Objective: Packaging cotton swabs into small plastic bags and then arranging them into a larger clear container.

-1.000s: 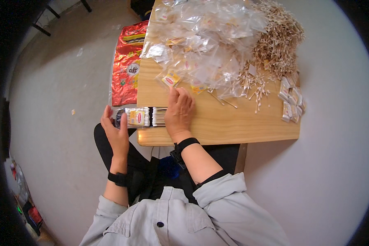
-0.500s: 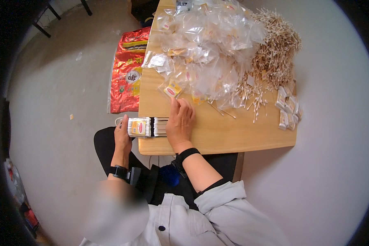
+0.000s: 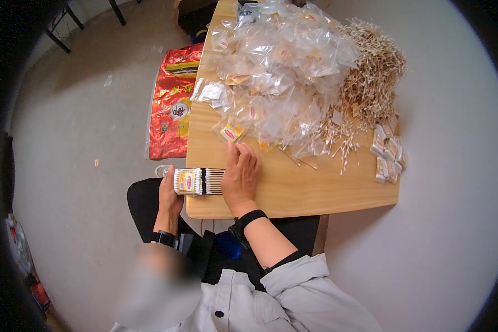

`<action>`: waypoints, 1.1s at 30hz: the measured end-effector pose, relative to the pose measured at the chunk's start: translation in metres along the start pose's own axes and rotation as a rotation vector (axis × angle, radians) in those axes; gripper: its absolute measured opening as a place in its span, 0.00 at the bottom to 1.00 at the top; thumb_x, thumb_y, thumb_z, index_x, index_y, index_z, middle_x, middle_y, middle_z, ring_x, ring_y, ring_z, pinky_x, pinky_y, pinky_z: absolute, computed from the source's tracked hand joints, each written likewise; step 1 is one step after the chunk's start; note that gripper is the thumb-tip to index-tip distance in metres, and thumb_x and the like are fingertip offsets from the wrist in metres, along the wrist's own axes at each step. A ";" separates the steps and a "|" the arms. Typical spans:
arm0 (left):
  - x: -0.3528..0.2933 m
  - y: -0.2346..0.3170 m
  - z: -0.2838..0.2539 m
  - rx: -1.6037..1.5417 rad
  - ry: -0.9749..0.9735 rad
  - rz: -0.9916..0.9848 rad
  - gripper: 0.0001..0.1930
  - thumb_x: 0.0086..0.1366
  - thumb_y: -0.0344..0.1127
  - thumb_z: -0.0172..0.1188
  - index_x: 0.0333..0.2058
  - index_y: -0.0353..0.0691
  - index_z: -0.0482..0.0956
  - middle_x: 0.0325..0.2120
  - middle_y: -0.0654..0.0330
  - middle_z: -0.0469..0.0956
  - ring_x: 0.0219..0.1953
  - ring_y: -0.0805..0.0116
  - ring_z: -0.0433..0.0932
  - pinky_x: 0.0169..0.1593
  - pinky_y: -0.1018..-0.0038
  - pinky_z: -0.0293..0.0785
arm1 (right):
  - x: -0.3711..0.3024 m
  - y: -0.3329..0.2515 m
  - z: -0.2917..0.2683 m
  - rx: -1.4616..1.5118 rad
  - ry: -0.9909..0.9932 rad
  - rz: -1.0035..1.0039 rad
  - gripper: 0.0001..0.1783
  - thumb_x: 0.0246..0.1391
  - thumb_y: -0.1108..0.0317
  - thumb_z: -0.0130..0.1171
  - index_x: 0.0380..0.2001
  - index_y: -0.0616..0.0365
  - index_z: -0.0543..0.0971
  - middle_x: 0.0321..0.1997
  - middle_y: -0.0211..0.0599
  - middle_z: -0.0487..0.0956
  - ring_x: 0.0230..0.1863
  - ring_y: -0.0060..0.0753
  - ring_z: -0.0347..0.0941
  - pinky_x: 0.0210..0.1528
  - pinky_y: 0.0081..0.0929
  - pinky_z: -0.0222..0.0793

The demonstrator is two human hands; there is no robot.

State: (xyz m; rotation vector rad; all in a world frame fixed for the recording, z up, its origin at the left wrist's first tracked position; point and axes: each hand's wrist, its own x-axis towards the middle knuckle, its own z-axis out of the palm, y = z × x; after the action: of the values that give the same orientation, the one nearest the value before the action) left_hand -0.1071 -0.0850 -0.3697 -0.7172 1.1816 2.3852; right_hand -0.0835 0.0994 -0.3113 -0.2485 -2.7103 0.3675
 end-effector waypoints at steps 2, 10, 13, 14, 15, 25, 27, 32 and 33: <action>-0.001 0.000 -0.001 -0.005 0.014 0.004 0.17 0.72 0.46 0.53 0.39 0.35 0.75 0.33 0.61 0.79 0.34 0.73 0.79 0.40 0.73 0.77 | -0.001 -0.002 0.000 -0.004 -0.004 -0.001 0.25 0.56 0.75 0.48 0.58 0.58 0.68 0.52 0.40 0.66 0.61 0.44 0.61 0.63 0.43 0.56; -0.001 0.002 -0.003 0.025 0.023 0.053 0.15 0.72 0.45 0.54 0.39 0.36 0.76 0.32 0.63 0.79 0.32 0.75 0.78 0.39 0.75 0.76 | 0.003 -0.011 0.005 0.050 0.034 -0.016 0.26 0.52 0.79 0.49 0.57 0.57 0.69 0.52 0.39 0.66 0.59 0.44 0.62 0.61 0.43 0.56; -0.003 0.005 0.000 0.062 0.033 0.072 0.15 0.71 0.45 0.56 0.39 0.36 0.76 0.31 0.63 0.79 0.32 0.76 0.78 0.38 0.77 0.75 | 0.002 -0.017 0.006 0.054 0.032 -0.014 0.26 0.51 0.79 0.50 0.57 0.57 0.69 0.52 0.39 0.66 0.59 0.44 0.62 0.61 0.43 0.56; -0.004 0.007 0.001 0.063 0.034 0.072 0.15 0.71 0.45 0.56 0.39 0.36 0.76 0.31 0.63 0.79 0.32 0.76 0.78 0.38 0.77 0.75 | 0.003 -0.018 0.006 0.053 0.014 -0.016 0.26 0.51 0.79 0.50 0.57 0.58 0.69 0.52 0.39 0.66 0.59 0.44 0.62 0.61 0.43 0.57; -0.005 0.008 0.002 0.101 0.075 0.087 0.16 0.70 0.45 0.57 0.39 0.35 0.76 0.31 0.63 0.79 0.31 0.77 0.77 0.38 0.77 0.74 | 0.004 -0.020 0.007 0.054 0.014 -0.016 0.26 0.51 0.79 0.50 0.57 0.58 0.69 0.52 0.39 0.66 0.59 0.44 0.62 0.61 0.43 0.57; -0.017 0.017 0.013 0.324 0.185 0.261 0.17 0.68 0.42 0.61 0.39 0.30 0.80 0.29 0.66 0.78 0.30 0.81 0.73 0.36 0.81 0.70 | 0.003 -0.032 0.013 0.048 -0.008 -0.007 0.24 0.55 0.73 0.51 0.57 0.57 0.69 0.53 0.38 0.66 0.62 0.43 0.61 0.65 0.42 0.56; -0.018 0.016 0.016 0.336 0.195 0.273 0.16 0.68 0.42 0.61 0.39 0.30 0.80 0.29 0.67 0.78 0.30 0.81 0.72 0.36 0.81 0.70 | 0.004 -0.035 0.013 0.057 0.003 -0.009 0.23 0.55 0.73 0.51 0.56 0.57 0.69 0.53 0.39 0.66 0.62 0.43 0.61 0.65 0.42 0.57; -0.016 0.015 0.013 0.335 0.195 0.302 0.16 0.68 0.42 0.61 0.37 0.31 0.80 0.28 0.67 0.77 0.30 0.82 0.72 0.35 0.81 0.69 | 0.007 -0.040 0.013 0.141 0.000 0.006 0.23 0.55 0.74 0.50 0.55 0.58 0.70 0.53 0.41 0.67 0.61 0.46 0.62 0.65 0.42 0.58; -0.016 0.016 0.013 0.339 0.182 0.285 0.16 0.68 0.42 0.61 0.37 0.31 0.80 0.28 0.67 0.77 0.30 0.82 0.72 0.35 0.81 0.69 | 0.005 -0.038 0.013 0.136 0.000 0.005 0.23 0.55 0.74 0.50 0.55 0.58 0.70 0.53 0.41 0.67 0.61 0.46 0.62 0.65 0.42 0.58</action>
State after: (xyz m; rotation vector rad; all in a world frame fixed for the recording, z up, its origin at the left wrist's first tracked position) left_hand -0.1065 -0.0850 -0.3435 -0.7007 1.8182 2.2811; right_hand -0.0975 0.0621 -0.3100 -0.2173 -2.6707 0.5505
